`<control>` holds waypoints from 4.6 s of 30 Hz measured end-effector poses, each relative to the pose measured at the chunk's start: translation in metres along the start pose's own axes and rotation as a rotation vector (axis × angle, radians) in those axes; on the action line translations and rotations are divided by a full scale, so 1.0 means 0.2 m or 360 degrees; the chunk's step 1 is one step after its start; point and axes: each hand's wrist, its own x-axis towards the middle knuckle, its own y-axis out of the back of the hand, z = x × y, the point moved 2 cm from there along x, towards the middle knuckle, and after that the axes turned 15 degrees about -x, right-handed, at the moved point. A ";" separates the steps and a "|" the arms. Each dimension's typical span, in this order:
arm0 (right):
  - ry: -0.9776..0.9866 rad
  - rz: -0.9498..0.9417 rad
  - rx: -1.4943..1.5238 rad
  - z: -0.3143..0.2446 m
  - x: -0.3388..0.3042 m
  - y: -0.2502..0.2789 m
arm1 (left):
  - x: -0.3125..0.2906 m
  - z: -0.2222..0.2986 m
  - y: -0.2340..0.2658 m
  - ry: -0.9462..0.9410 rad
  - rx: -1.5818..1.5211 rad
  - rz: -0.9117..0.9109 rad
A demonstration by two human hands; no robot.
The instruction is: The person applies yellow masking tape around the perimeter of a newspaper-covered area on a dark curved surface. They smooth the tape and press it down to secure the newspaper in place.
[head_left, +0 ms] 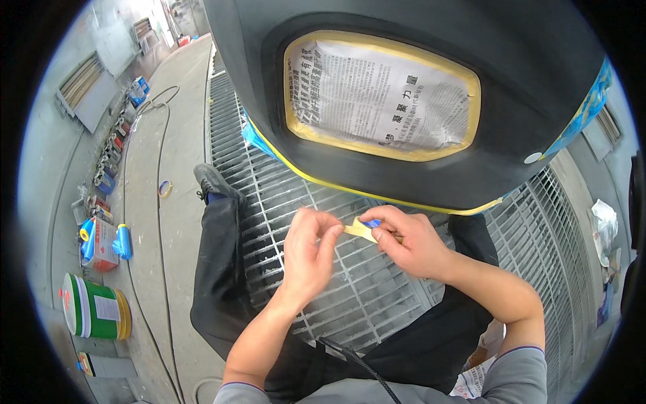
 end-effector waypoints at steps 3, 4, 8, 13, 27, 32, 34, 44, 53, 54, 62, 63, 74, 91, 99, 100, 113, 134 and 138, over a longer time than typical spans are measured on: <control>0.0048 -0.0075 -0.0314 0.04 0.01 -0.02 | -0.01 0.02 0.01 -0.0094 0.0057 -0.0086; 0.0016 -0.0035 -0.0315 0.05 0.02 -0.02 | -0.02 0.02 0.01 -0.0156 0.0072 -0.0129; -0.0455 0.0057 0.0086 0.18 0.05 0.01 | -0.05 0.09 0.05 -0.0128 -0.0020 -0.0024; -0.0376 -0.0352 0.0227 -0.03 0.12 0.08 | 0.12 -0.05 0.19 0.0738 -0.1303 0.0261; -0.0115 0.0043 0.0195 -0.08 0.43 -0.15 | 0.20 -0.17 0.29 0.0630 -0.0601 0.0246; 0.0054 0.0217 -0.0258 -0.11 0.44 -0.21 | 0.23 -0.22 0.29 0.0122 -0.0073 0.0315; 0.0226 0.0347 -0.0428 -0.10 0.43 -0.23 | 0.24 -0.21 0.30 0.0093 0.0038 0.0241; 0.0136 0.0834 -0.0578 -0.12 0.45 -0.23 | 0.36 -0.38 0.59 0.0308 -0.0512 0.1138; -0.0090 0.1018 -0.0296 -0.08 0.74 -0.25 | 0.52 -0.34 0.31 0.0159 -0.0725 0.0636; -0.0096 0.1030 -0.0308 -0.08 0.76 -0.26 | 0.55 -0.35 0.30 0.0176 -0.0713 0.0657; -0.0220 0.0938 -0.0211 -0.10 0.79 -0.24 | 0.62 -0.40 0.25 0.0166 -0.0641 0.0709; -0.0223 0.0937 -0.0208 -0.10 0.80 -0.24 | 0.62 -0.40 0.25 0.0159 -0.0640 0.0705; -0.0213 0.1048 -0.0422 -0.09 0.81 -0.27 | 0.64 -0.37 0.24 0.0208 -0.0521 0.0719; -0.0144 0.1265 -0.0804 -0.11 0.80 -0.29 | 0.69 -0.36 0.17 0.0188 -0.0145 0.0959; -0.0242 0.1349 -0.1035 -0.11 0.81 -0.31 | 0.68 -0.36 0.15 0.0169 -0.0143 0.0960; -0.0262 0.1360 -0.1058 -0.11 0.81 -0.31 | 0.68 -0.36 0.15 0.0157 -0.0154 0.0962; -0.0257 0.1192 -0.1094 -0.12 0.78 -0.29 | 0.66 -0.34 0.13 0.0320 -0.0178 0.1047; -0.0345 -0.1199 -0.0785 0.77 -0.27 0.17 | 0.60 -0.36 -0.06 0.0129 -0.0038 0.0945; -0.0384 -0.1278 -0.0780 0.86 -0.27 0.10 | 0.62 -0.46 -0.04 0.0054 -0.0246 0.1115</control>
